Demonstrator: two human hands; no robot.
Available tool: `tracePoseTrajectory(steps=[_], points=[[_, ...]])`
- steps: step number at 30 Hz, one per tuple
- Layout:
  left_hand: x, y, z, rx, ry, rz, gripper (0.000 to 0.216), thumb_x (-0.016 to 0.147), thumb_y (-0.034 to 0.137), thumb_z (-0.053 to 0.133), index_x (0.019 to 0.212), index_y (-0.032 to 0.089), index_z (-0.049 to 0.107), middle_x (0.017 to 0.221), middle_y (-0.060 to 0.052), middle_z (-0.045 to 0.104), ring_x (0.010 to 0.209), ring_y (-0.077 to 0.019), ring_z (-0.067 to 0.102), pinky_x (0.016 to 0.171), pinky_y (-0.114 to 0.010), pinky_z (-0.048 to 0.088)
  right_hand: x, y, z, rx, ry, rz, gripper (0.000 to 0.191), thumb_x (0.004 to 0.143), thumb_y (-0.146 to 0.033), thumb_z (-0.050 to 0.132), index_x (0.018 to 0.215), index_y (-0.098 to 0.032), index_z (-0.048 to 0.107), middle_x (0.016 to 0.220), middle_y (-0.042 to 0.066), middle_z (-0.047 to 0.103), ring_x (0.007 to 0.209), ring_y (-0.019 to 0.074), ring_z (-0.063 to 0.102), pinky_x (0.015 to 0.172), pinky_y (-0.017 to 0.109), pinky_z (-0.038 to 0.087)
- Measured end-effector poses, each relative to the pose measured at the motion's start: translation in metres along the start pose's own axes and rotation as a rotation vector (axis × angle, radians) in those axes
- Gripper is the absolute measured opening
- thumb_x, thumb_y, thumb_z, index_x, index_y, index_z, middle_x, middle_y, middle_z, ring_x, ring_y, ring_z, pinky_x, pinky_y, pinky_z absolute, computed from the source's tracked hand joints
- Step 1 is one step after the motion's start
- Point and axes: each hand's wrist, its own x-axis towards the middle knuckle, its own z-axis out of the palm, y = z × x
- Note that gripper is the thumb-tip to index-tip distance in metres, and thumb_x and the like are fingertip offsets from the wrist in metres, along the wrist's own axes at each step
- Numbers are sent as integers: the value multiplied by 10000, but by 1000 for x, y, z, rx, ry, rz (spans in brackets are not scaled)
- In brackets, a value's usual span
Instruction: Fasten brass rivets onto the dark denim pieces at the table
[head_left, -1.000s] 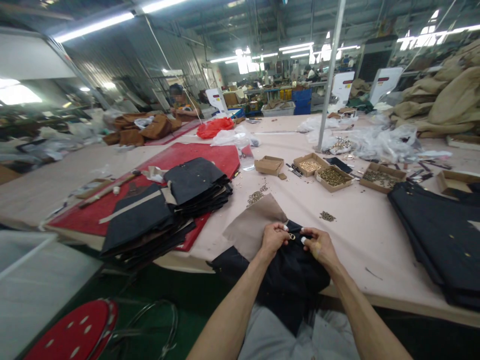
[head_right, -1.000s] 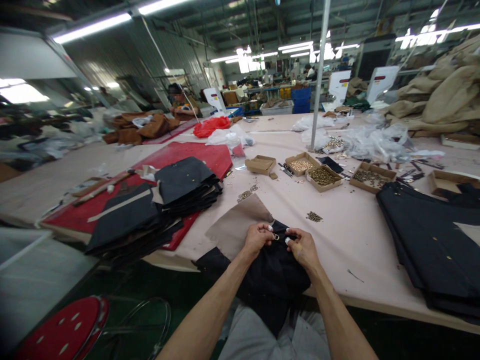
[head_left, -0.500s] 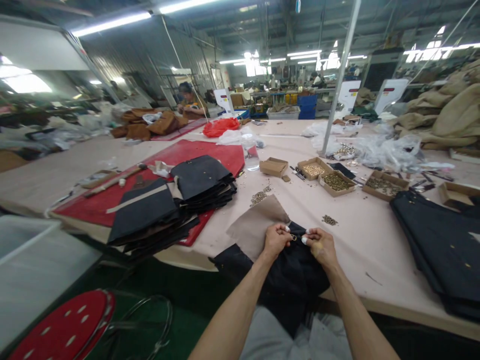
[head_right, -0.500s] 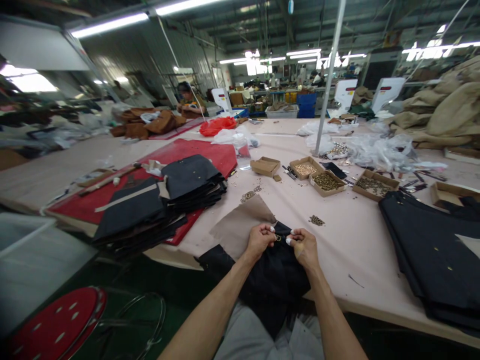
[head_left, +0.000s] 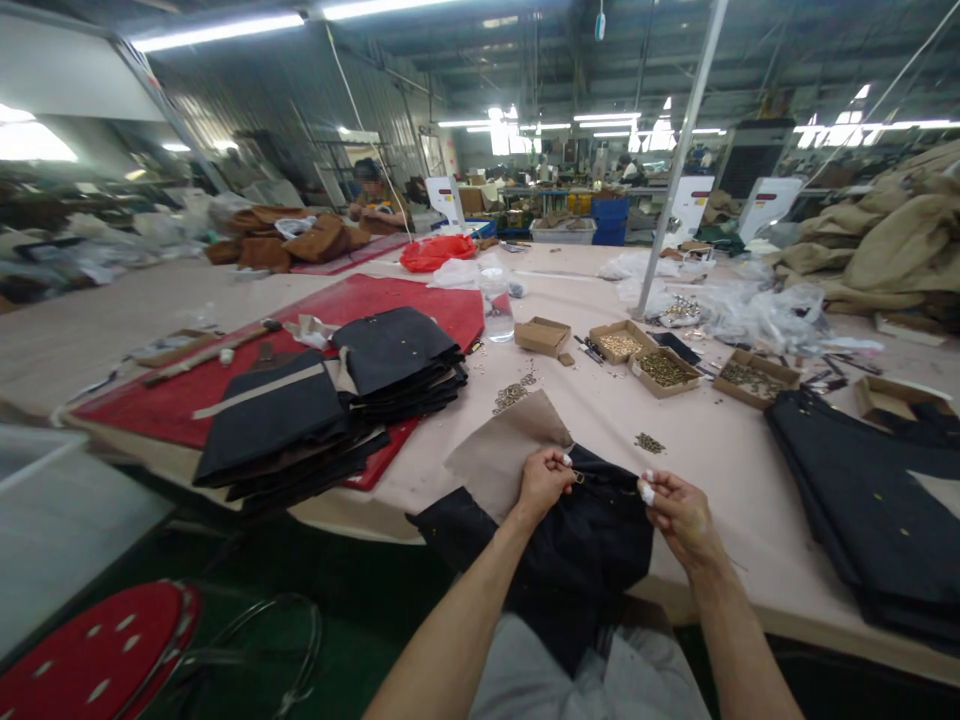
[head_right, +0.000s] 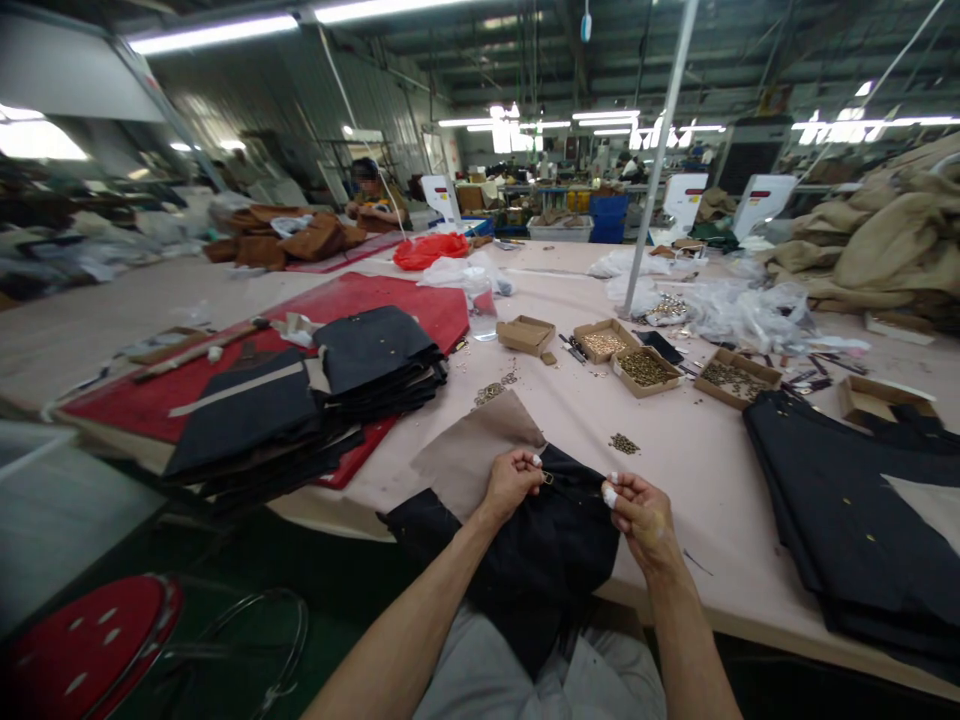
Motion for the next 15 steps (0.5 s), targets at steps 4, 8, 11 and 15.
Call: tracePoseTrajectory(steps=[4,8,11,15], points=[[6,-1,3,-27,-11,9,228,588,156,718,791,137,618,577,31,609,428,-83,538,431,-181,432,-36,-43,-59,-133,-21,23,428,575,-278,882,920,-147,666,787,43,651,502,58,414,404,182,223],[17,-7,6,-34,-38,42,244,610,187,741,826,143,636,604,26,624,455,-88,554,449,-184,453,-90,-73,-131,-478,63,103,377,619,-332,829,923,-164,684,728,24,638,501,90,448,436,206,250],[21,-9,7,-33,-42,36,261,604,201,760,829,145,639,613,24,626,463,-91,558,448,-189,465,-137,-73,-184,-961,231,173,186,650,-362,745,700,-188,703,598,33,623,521,165,543,487,260,343],[16,-5,7,-45,-45,26,262,607,215,768,823,142,638,621,23,620,462,-85,548,442,-187,463,-187,-55,-233,-1312,413,242,273,615,-281,666,858,-296,789,742,73,734,689,277,694,611,346,471]])
